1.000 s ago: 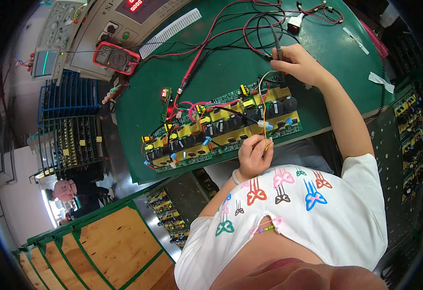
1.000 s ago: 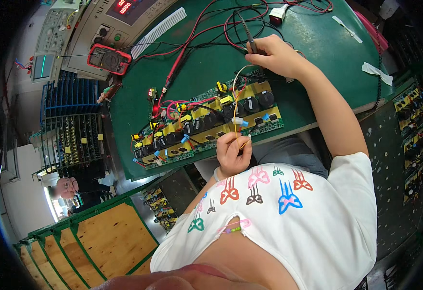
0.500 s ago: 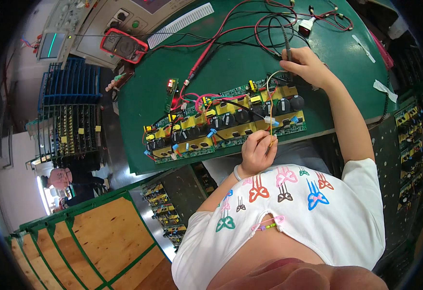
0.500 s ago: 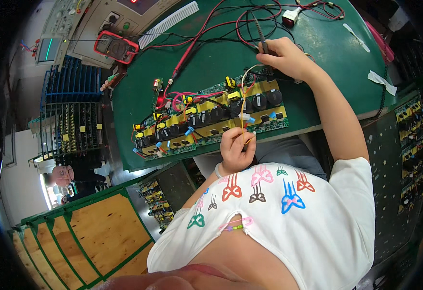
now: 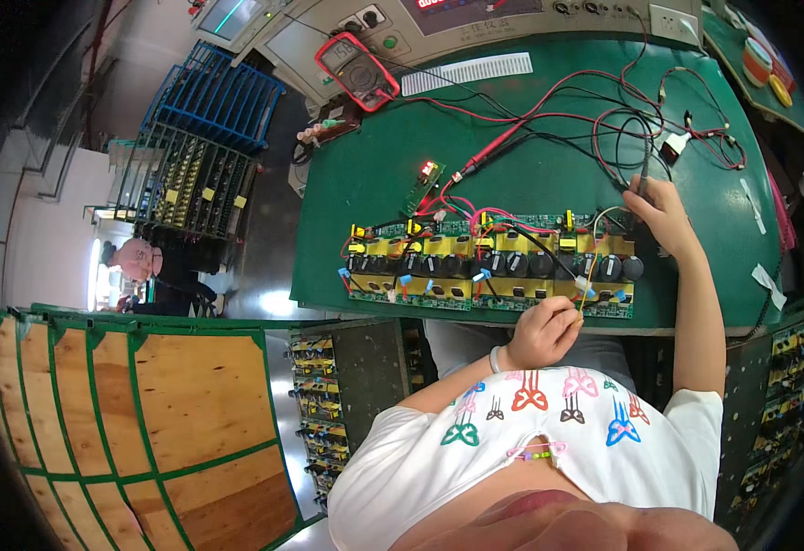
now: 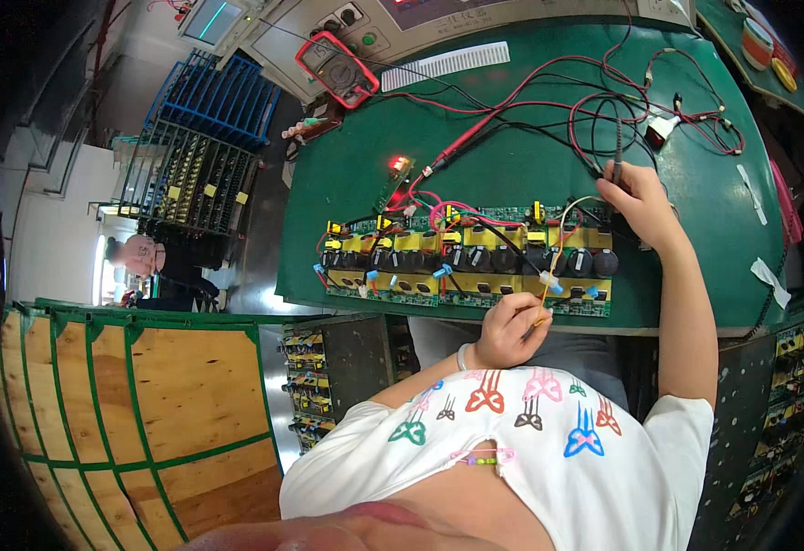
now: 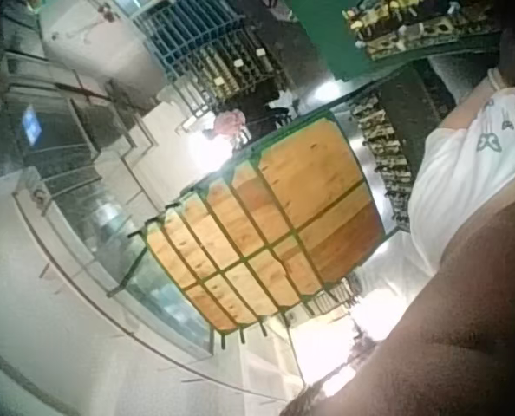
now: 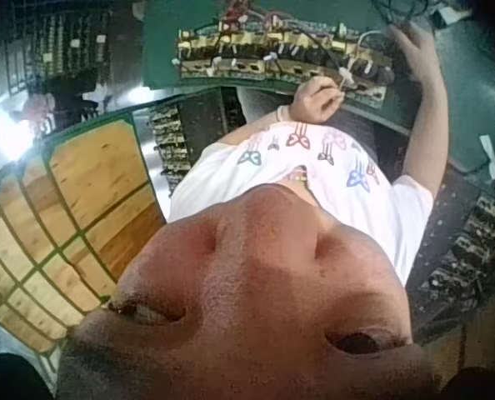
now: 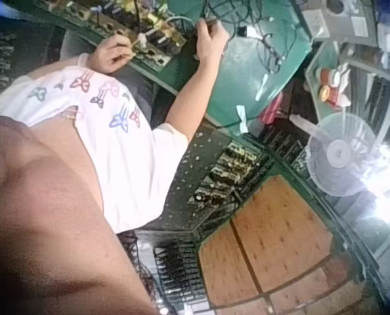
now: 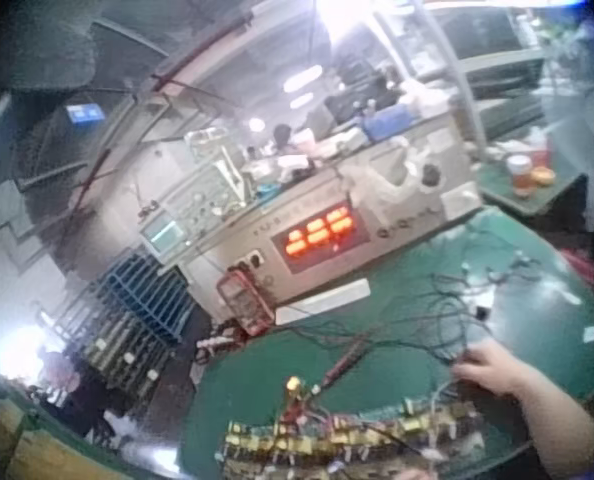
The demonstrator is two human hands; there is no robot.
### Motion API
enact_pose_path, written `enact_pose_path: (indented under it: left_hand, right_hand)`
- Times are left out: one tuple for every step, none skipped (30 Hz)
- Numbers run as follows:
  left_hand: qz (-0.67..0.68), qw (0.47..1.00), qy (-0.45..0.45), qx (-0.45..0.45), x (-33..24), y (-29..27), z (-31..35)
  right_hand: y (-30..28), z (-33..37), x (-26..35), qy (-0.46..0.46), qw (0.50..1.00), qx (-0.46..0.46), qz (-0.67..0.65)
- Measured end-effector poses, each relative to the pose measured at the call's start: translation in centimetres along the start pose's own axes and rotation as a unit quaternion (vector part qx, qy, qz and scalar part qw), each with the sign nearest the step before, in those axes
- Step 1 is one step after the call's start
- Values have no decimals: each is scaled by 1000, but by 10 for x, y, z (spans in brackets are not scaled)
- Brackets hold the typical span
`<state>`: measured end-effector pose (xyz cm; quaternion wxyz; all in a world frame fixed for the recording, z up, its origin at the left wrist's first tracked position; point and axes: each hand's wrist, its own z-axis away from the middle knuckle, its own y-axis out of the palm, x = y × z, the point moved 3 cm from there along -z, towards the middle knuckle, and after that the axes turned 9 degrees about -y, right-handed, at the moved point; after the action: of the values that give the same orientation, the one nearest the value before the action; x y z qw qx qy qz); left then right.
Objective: Testing and inspecting electronic circuit boards using a multimeter and testing station.
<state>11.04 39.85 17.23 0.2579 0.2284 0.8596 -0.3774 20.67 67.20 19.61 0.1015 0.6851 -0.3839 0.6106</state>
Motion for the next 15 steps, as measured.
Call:
enact_pose_path:
  left_hand:
    - [-1,1000,0,0,0,0,0]
    - [0,1000,0,2,0,0,1]
    - [1,1000,0,3,0,0,1]
    - [2,1000,-1,6,0,0,1]
    - [3,1000,-2,8,0,0,1]
    - [4,1000,1,6,0,0,0]
    - [5,1000,4,5,0,0,0]
    - [5,1000,6,3,0,0,-1]
    - [6,1000,6,3,0,0,-1]
    - [6,1000,5,4,-1,0,0]
    - [9,1000,2,4,-1,0,0]
    - [7,1000,4,5,-1,0,0]
    - [7,1000,3,6,0,0,0]
    - [8,1000,3,6,0,0,1]
    - [7,1000,4,6,0,0,1]
  right_hand:
    - [1,0,0,1,1000,-2,-12]
    - [1,0,0,-9,1000,-1,-6]
    - [1,0,0,-11,1000,1,-5]
    - [1,0,0,-4,1000,4,-7]
    - [0,0,2,-9,1000,4,3]
    - [0,1,3,-6,1000,6,10]
    - [0,1,4,-8,1000,10,6]
    - [-1,1,5,-6,1000,8,18]
    - [0,1,5,-9,1000,8,19]
    - [0,1,6,-11,1000,9,11]
    - [0,1,6,-12,1000,5,13]
    - [1,0,6,-12,1000,2,8]
    - [1,0,5,-5,1000,0,1]
    - [1,0,5,-11,1000,1,7]
    - [0,1,4,-9,1000,3,11]
